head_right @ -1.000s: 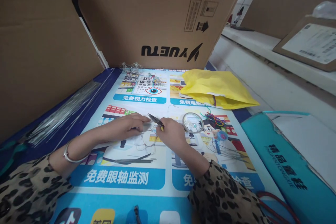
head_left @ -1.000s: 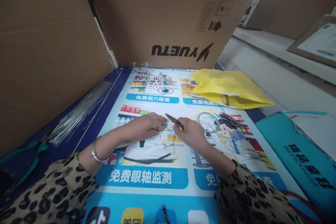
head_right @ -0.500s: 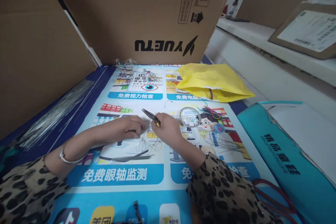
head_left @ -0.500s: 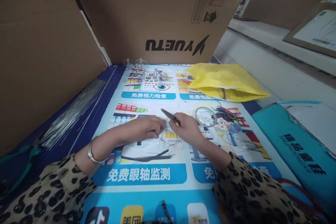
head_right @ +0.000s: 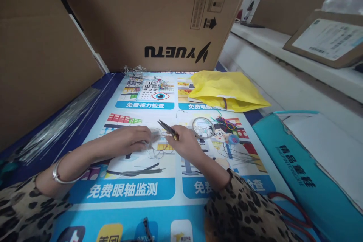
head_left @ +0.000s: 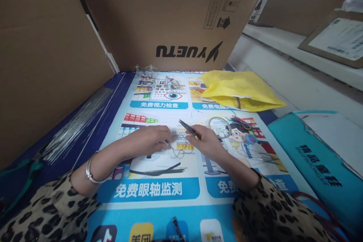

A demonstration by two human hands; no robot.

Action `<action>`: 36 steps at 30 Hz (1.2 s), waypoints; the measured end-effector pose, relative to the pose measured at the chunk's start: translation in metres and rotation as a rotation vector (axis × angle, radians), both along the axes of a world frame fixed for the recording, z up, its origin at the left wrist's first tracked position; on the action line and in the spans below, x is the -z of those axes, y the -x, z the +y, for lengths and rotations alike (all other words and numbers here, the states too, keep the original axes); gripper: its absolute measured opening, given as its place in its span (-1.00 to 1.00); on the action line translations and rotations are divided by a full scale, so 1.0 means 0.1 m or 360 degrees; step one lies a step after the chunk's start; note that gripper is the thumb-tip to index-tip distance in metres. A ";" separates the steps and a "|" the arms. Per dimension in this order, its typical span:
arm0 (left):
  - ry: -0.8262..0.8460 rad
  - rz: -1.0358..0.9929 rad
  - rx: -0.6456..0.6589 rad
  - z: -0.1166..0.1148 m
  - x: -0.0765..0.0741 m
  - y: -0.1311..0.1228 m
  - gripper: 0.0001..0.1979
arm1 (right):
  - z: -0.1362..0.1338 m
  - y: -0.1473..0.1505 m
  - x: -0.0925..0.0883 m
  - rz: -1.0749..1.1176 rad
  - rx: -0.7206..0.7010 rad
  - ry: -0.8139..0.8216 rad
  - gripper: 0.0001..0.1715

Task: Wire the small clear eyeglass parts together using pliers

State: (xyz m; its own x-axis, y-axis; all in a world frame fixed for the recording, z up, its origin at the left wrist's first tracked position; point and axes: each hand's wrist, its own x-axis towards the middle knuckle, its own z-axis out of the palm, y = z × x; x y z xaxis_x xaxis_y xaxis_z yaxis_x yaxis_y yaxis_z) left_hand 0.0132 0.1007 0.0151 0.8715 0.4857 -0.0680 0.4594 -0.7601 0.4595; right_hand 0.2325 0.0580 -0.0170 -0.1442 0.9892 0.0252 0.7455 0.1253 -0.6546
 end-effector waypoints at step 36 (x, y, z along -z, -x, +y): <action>-0.0253 -0.0008 -0.0281 0.18 -0.14 0.30 -0.73 | -0.37 0.21 -0.16 -0.0759 -0.1095 0.0000 -0.81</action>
State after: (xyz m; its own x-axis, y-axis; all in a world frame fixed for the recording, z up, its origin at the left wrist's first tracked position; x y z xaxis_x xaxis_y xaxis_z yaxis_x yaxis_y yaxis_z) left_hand -0.0173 0.1187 0.0293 0.7723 0.6348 0.0256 0.5896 -0.7311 0.3433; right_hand 0.2120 0.0206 -0.0010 -0.7110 0.6767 -0.1914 0.6998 0.6537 -0.2882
